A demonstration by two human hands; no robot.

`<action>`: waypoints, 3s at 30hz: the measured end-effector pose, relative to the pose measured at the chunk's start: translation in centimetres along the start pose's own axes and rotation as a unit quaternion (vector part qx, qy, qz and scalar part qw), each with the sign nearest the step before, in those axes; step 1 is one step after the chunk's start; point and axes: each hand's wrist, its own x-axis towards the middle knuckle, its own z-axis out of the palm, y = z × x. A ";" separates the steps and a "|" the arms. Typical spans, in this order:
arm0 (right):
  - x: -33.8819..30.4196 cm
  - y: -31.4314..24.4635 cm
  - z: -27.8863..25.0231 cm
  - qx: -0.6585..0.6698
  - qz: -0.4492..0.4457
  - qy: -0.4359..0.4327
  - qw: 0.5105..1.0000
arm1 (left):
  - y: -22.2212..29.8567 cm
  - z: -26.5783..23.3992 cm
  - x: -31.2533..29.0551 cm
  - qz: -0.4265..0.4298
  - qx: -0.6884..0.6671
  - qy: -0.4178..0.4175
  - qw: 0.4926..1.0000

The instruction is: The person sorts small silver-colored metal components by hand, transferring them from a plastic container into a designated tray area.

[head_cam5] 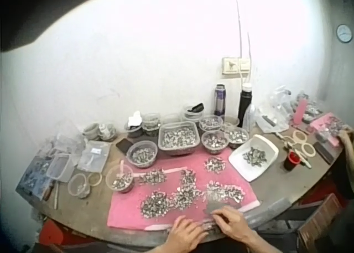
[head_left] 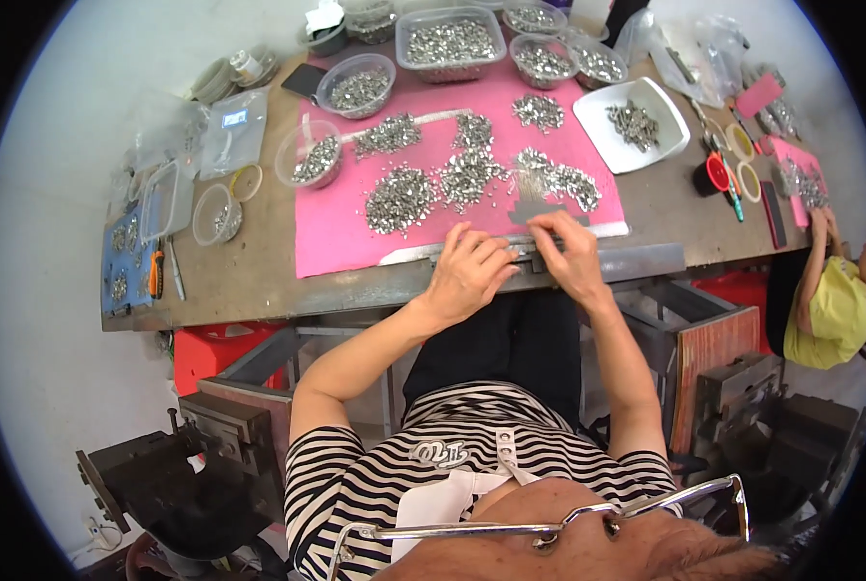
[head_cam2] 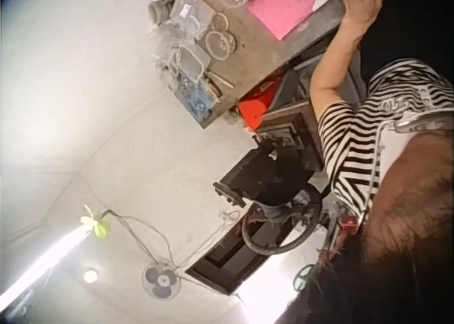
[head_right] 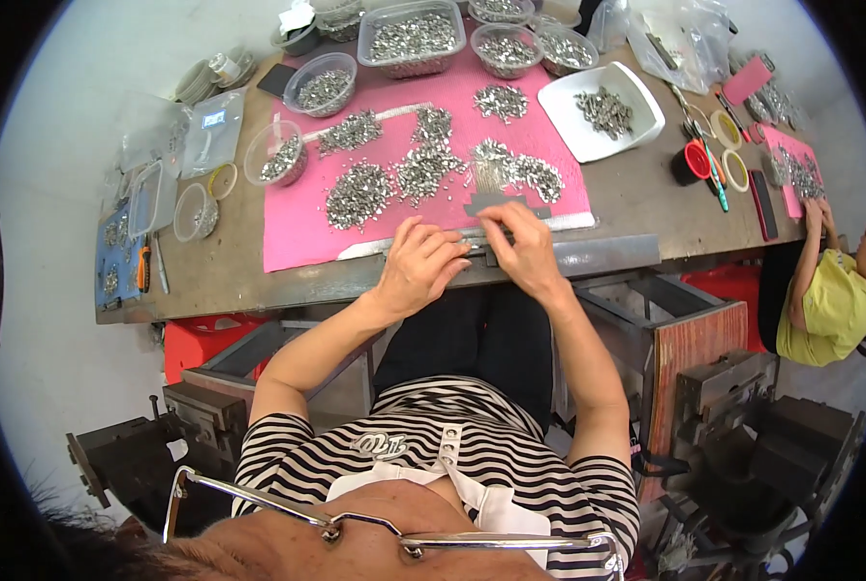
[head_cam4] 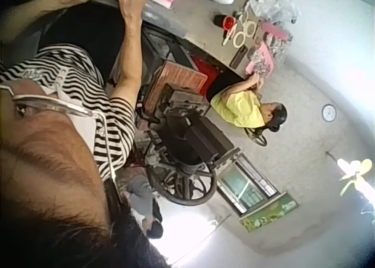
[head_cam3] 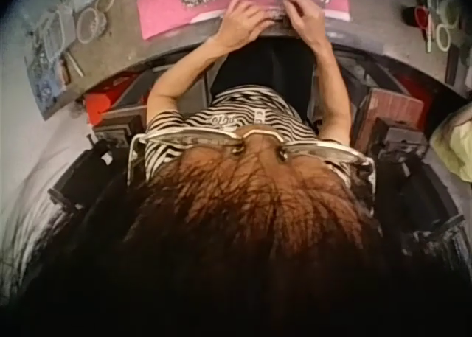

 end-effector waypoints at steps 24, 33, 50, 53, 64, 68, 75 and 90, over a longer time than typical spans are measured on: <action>14.0 6.8 5.0 -0.137 -0.010 -0.009 0.990 | -15.7 0.4 9.2 -0.208 0.025 -0.037 0.977; 13.6 7.1 5.1 -0.196 -0.035 -0.044 0.979 | -10.5 -0.4 8.4 -0.163 -0.042 -0.026 0.985; 14.6 8.2 5.9 -0.270 -0.078 -0.017 0.959 | -6.8 -0.1 3.5 -0.129 -0.001 -0.063 0.990; 14.4 8.2 5.7 -0.262 -0.090 0.006 0.961 | -6.4 0.5 3.9 -0.117 -0.007 -0.037 0.992; 0.9 -1.3 2.3 0.036 0.022 -0.056 0.998 | -6.0 -0.3 2.8 -0.123 -0.027 -0.075 0.989; -2.1 -1.0 3.5 0.005 -0.006 -0.023 1.000 | -5.9 0.2 2.7 -0.154 -0.029 -0.064 0.986; -2.9 -0.7 4.6 -0.061 -0.027 0.042 0.997 | -5.3 0.3 2.2 -0.134 0.013 -0.030 0.990; -3.4 -0.3 5.1 -0.116 -0.062 0.073 0.989 | -3.2 -0.7 1.4 -0.170 -0.197 -0.039 0.965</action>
